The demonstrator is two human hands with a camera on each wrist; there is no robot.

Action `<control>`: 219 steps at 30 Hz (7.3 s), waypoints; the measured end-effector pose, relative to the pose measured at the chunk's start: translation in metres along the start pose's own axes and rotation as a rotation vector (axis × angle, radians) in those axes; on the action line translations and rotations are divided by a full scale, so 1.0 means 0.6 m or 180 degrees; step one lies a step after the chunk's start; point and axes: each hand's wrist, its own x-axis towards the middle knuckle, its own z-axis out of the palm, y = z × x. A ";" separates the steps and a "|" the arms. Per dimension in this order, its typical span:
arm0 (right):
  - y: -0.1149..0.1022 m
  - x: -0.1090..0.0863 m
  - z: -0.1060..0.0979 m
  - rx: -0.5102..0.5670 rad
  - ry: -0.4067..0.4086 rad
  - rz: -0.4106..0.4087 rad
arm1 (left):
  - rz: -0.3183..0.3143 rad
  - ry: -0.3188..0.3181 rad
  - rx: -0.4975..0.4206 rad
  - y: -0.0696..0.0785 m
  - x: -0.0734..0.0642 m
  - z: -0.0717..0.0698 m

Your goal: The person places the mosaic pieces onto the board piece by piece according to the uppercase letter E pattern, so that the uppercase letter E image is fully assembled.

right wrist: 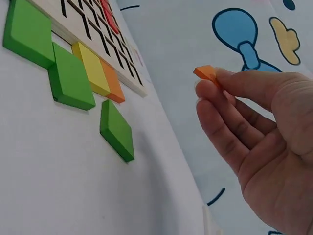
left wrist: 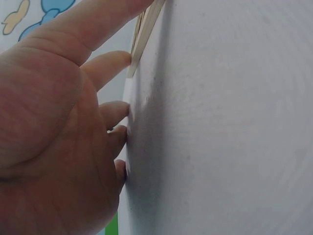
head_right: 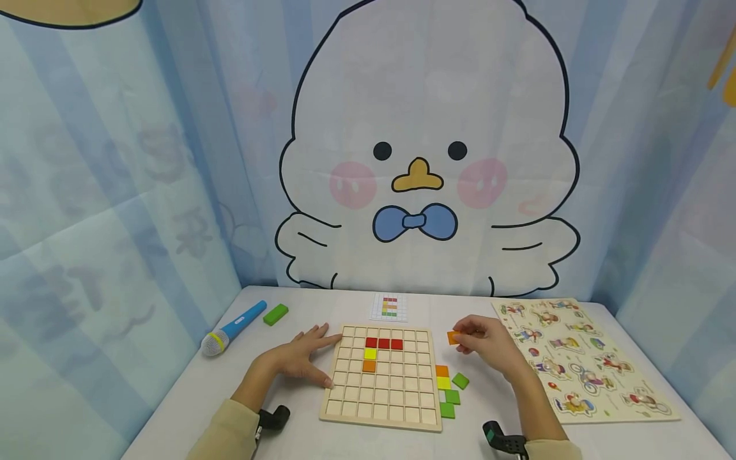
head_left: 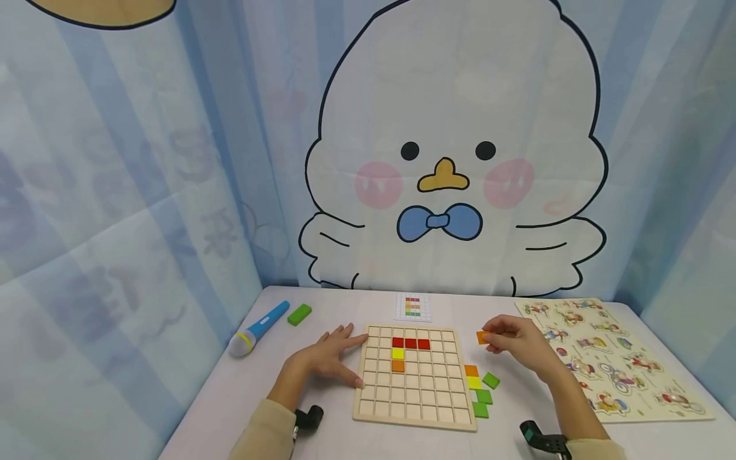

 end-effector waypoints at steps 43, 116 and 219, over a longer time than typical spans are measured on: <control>-0.055 0.035 0.174 -0.0406 -0.0849 -0.0419 | -0.0039 0.0002 0.0012 0.007 -0.002 -0.002; -0.033 0.022 0.046 -0.0827 -0.0502 -0.0057 | -0.0046 0.0005 0.0038 0.001 -0.001 -0.002; -0.056 0.028 0.143 -0.0749 -0.0610 -0.0506 | -0.0003 -0.0002 -0.0022 0.001 -0.001 -0.001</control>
